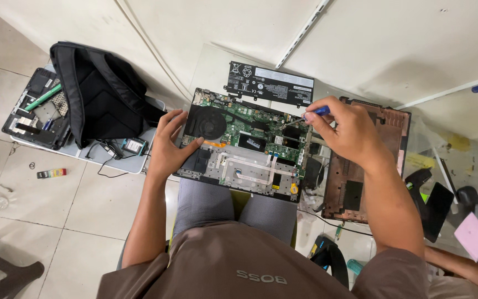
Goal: The person uses a screwdriver to remove screws from the back of a laptop, detaches the battery, and removes the cooling fan assembly. The person then wipes the laptop's internal components with a tissue.
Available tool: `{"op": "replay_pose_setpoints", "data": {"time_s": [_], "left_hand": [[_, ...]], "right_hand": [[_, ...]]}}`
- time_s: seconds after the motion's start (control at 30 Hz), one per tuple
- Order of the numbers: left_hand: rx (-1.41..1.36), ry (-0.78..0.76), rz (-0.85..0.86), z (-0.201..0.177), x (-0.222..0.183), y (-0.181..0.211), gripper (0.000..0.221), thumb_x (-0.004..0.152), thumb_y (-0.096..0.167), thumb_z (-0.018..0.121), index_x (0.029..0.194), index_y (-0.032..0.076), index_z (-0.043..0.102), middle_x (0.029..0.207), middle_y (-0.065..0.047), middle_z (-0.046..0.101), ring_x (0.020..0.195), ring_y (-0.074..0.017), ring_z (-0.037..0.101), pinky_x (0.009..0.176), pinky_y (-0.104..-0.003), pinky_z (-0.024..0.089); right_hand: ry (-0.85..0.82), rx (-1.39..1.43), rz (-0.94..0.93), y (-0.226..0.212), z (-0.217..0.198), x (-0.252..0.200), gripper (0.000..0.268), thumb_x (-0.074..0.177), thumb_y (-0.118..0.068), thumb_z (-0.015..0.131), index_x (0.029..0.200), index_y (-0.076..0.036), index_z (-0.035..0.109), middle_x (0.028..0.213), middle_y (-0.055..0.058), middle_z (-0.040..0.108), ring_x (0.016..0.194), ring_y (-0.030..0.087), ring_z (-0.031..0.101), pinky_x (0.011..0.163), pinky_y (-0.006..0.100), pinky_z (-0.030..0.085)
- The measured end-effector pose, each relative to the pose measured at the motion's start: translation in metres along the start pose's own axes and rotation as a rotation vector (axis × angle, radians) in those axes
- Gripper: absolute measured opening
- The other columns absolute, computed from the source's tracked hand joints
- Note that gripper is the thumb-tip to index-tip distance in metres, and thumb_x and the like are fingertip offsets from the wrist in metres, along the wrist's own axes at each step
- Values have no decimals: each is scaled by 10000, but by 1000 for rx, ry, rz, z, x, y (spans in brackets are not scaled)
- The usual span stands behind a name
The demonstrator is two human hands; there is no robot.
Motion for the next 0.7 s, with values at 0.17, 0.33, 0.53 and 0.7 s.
{"op": "replay_pose_setpoints", "data": {"time_s": [0.17, 0.33, 0.53, 0.7], "left_hand": [[3, -4, -8, -1, 1, 1, 600, 820, 128, 790, 1334, 19, 501, 1384, -186, 362, 1251, -540, 409, 1053, -714, 391], [12, -4, -22, -1, 1, -3, 599, 820, 141, 796, 1333, 25, 509, 1381, -168, 363, 1244, -529, 425, 1054, -703, 402], [18, 2, -29, 0, 2, -9, 622, 798, 145, 817, 1330, 37, 514, 1374, -157, 380, 1233, -506, 457, 1047, -697, 406], [8, -11, -20, 0, 1, 2, 639, 827, 109, 780, 1371, 19, 458, 1373, -183, 357, 1233, -552, 421, 1040, -741, 387]], "right_hand": [[-8, 26, -9, 1, 2, 2, 109, 976, -182, 632, 1049, -106, 660, 574, 51, 604, 575, 256, 627, 618, 349, 502], [-1, 36, -22, 2, 1, 2, 109, 975, -165, 635, 1050, -94, 666, 558, 53, 584, 560, 243, 614, 608, 339, 495], [22, 39, -39, 2, 0, 2, 101, 970, -176, 640, 1044, -112, 666, 538, 25, 560, 538, 220, 602, 603, 311, 495], [15, 74, -42, 4, 1, 2, 93, 968, -151, 631, 1038, -97, 663, 523, 51, 569, 488, 241, 580, 549, 318, 469]]}}
Point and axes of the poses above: each hand's wrist, its own x-axis towards the middle knuckle, its own z-axis out of the palm, y = z × x, the point moved 9 cm from there along x, towards the middle knuckle
